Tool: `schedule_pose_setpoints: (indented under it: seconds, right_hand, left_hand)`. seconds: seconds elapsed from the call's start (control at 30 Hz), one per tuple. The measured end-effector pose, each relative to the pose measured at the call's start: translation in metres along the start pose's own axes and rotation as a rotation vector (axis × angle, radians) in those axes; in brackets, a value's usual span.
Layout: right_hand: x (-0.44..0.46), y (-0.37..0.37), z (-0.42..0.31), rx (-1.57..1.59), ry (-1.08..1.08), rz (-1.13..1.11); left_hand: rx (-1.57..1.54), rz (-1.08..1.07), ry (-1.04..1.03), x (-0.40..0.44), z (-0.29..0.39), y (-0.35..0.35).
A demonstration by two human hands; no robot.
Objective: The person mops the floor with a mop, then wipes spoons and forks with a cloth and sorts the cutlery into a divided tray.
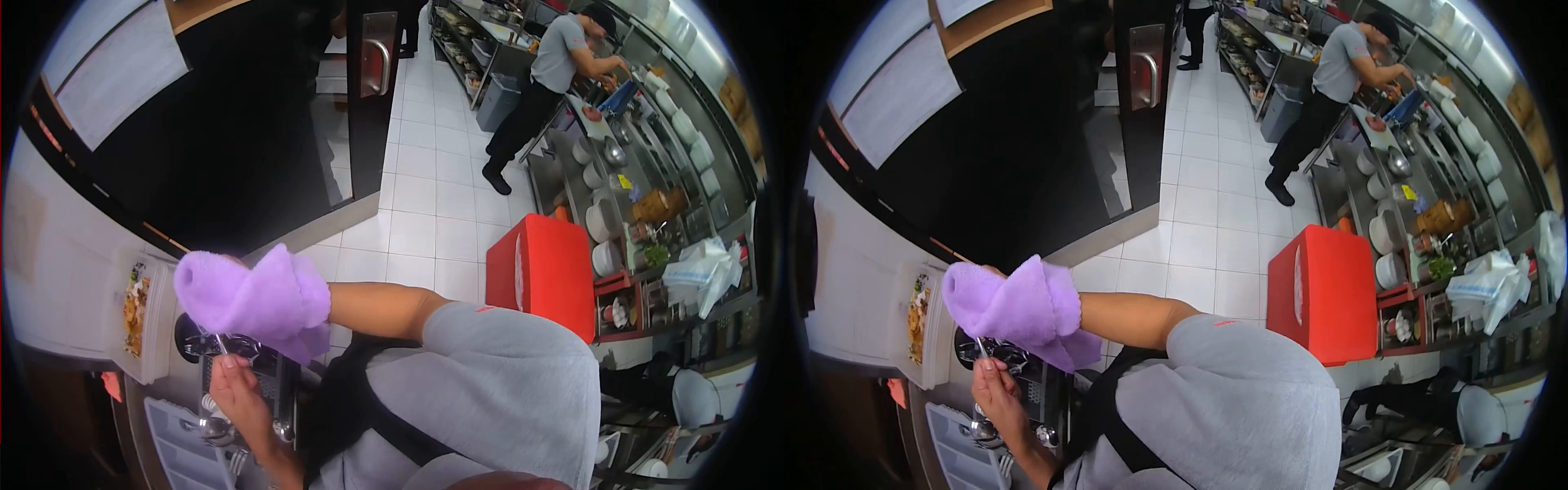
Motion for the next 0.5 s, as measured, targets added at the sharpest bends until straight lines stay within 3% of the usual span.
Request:
schedule_pose_setpoints:
  seconds: [0.1, 0.2, 0.33, 0.43, 0.47, 0.5]
  right_hand:
    - [-0.012, -0.024, -0.005, -0.031, 0.047, 0.023]
    - [-0.021, -0.046, -0.013, -0.04, 0.102, 0.042]
    - [-0.011, -0.031, -0.001, -0.044, 0.054, -0.035]
    - [-0.007, -0.03, -0.002, -0.122, 0.078, -0.081]
    - [-0.01, -0.037, -0.006, -0.149, 0.093, -0.095]
    - [-0.014, -0.042, -0.012, -0.18, 0.105, -0.097]
  left_hand:
    - [0.044, -0.031, -0.028, 0.002, 0.0, -0.004]
    - [0.002, 0.198, -0.269, 0.014, -0.02, 0.013]
    - [0.002, 0.057, -0.025, -0.007, -0.012, 0.0]
    - [0.099, 0.088, -0.05, -0.011, -0.006, -0.002]
    - [0.103, 0.085, -0.143, -0.007, -0.004, -0.006]
    - [0.004, 0.199, -0.036, -0.005, -0.007, -0.01]
Point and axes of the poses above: each hand's wrist, its own x-axis towards the middle knuckle, its own y-axis out of the back of the hand, z = x × y, the point moved 9 cm from there along x, towards the middle knuckle, and after that the axes turned 5 degrees about x, right-handed, at the moved point
